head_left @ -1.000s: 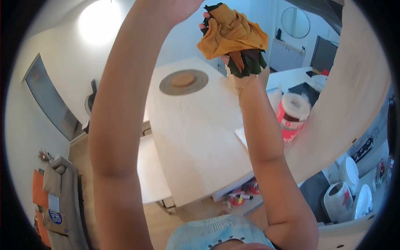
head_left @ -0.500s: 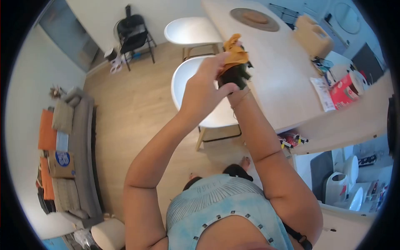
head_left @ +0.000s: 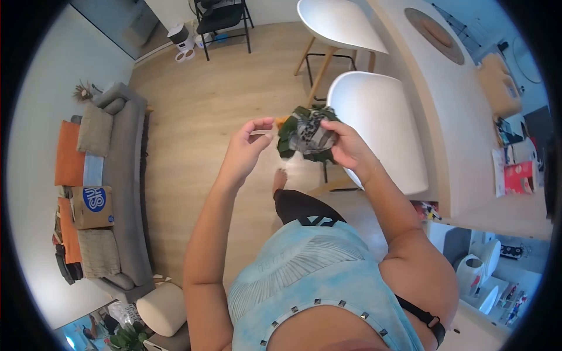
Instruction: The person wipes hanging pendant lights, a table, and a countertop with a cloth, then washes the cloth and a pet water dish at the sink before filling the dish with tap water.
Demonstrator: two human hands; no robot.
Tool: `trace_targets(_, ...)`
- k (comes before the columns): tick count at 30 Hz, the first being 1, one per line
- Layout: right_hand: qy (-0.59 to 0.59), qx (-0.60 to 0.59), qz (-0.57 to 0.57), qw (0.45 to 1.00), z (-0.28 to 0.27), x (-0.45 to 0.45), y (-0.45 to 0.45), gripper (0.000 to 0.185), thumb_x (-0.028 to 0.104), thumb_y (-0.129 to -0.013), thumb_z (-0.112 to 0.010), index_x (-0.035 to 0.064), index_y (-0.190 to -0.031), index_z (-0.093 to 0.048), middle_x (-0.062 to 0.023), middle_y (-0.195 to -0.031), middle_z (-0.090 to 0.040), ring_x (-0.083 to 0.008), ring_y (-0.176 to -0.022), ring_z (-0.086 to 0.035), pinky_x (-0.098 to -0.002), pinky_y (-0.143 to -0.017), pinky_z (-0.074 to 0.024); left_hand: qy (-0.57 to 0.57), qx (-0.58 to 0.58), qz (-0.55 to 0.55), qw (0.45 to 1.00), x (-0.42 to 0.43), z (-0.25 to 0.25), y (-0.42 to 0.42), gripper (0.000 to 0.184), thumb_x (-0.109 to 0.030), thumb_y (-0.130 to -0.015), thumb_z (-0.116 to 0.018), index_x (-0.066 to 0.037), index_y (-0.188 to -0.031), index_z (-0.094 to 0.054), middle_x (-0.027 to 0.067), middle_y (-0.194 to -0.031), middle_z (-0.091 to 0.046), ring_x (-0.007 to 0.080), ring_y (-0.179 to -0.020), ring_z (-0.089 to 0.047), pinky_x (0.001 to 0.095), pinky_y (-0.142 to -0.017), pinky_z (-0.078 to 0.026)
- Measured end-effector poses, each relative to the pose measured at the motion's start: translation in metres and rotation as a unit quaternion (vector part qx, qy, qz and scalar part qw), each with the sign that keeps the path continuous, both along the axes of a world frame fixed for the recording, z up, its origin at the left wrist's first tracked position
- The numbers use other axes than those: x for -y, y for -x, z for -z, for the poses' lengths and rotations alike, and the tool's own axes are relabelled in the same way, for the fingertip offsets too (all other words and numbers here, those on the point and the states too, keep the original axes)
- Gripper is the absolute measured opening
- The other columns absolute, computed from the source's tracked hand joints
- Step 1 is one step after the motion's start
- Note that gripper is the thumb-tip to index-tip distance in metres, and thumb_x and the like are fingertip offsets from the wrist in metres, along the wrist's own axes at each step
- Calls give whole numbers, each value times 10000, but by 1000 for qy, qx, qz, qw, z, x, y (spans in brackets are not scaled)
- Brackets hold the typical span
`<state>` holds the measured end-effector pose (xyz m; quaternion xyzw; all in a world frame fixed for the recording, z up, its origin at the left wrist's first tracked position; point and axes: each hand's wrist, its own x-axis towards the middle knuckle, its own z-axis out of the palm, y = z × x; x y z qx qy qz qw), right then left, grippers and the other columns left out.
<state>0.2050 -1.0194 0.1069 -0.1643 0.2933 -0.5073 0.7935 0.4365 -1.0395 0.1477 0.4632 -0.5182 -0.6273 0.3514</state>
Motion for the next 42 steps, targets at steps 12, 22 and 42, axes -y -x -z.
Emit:
trace_targets(12,54,-199,325,923,-8,202,67,351,194,-890,-488,17,-1193,-498,-93,-1110,-586,-201,-1062,-551,-352,-954,-419,70,184,137,971,300,-11,-11,256,-234,-882,-570,-30,-1031,-610,23,-955,-609,89,-899,-533,232,-803,-406)
trace_targets(22,505,-275,343,743,-248,166,94,524,395,-925,-378,32,-1304,-382,-163,-1195,-510,-282,-1093,-514,-416,-930,-435,608,-205,214,737,500,-278,-34,847,-712,-786,-362,-216,-1435,-137,110,-1502,-13,394,-1350,-56,613,-1053,-57)
trace_targets(42,395,-515,627,432,-245,325,-22,544,381,-905,-438,62,-1334,-341,-145,-1137,-525,-257,-1025,-527,-400,-883,-451,680,-435,351,475,709,-271,129,727,-522,-842,-410,-110,-1404,-203,147,-1464,-148,352,-1343,-151,535,-1072,-108)
